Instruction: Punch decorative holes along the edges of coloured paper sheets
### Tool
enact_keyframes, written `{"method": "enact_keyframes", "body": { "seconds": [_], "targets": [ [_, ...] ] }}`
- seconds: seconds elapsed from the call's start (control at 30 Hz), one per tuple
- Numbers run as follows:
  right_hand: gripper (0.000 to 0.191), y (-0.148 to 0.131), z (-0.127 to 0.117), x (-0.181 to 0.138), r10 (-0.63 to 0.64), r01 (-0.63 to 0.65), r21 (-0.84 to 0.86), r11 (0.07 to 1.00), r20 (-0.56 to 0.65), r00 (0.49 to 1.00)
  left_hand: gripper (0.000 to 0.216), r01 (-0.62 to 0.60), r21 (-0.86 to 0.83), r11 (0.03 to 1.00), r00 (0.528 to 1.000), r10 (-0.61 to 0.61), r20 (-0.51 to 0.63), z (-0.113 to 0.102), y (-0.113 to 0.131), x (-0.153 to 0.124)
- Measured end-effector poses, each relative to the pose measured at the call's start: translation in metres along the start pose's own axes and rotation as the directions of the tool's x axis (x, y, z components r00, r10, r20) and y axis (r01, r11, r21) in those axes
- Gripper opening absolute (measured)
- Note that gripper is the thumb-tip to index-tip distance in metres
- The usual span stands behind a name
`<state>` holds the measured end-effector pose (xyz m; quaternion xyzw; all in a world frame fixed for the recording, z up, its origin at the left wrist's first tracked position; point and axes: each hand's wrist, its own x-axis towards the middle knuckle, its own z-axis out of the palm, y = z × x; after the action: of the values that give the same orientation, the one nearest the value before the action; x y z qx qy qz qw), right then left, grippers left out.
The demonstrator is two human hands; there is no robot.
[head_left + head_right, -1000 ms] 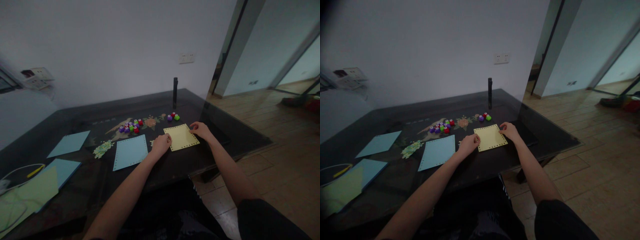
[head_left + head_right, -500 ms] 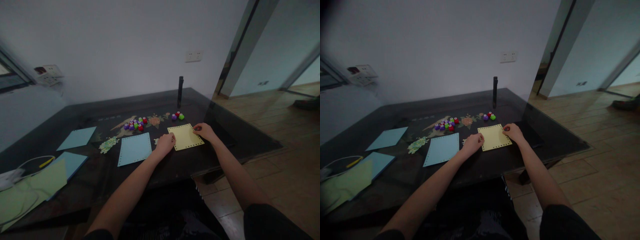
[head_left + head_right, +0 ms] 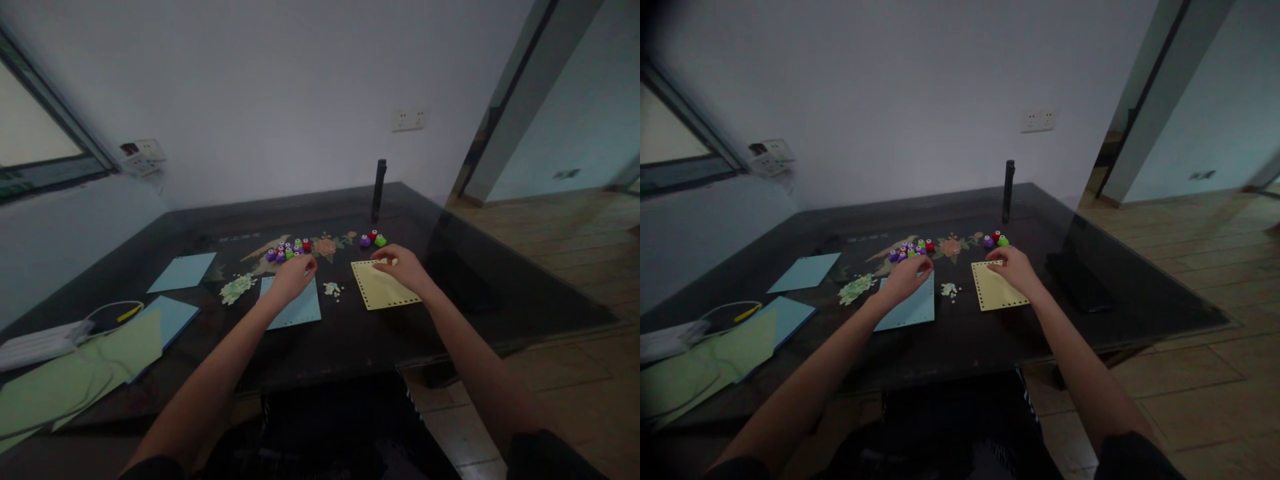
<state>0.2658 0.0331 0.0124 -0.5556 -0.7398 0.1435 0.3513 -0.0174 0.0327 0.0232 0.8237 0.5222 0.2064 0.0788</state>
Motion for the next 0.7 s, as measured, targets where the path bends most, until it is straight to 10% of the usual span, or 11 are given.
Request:
{"method": "enact_keyframes", "body": {
  "seconds": [0.23,0.47,0.7],
  "targets": [
    [0.017,-0.080,0.061,0.031,-0.216,0.209,0.055,0.976,0.203,0.955,0.021,0.123,0.065,0.990,0.990,-0.118,-0.076,-0.004,-0.087,-0.032],
    [0.034,-0.082,0.122,0.049,-0.206,0.275,-0.174,0.945,0.337,0.919,0.034,0.137,0.057,0.989,0.990,-0.135,-0.051,-0.003,-0.103,-0.042],
    [0.055,-0.073,0.131,0.042,-0.254,0.369,-0.236,0.899,0.406,0.878,0.057,0.108,0.215,0.971,0.991,-0.121,0.050,0.005,-0.110,-0.044]
  ]
}}
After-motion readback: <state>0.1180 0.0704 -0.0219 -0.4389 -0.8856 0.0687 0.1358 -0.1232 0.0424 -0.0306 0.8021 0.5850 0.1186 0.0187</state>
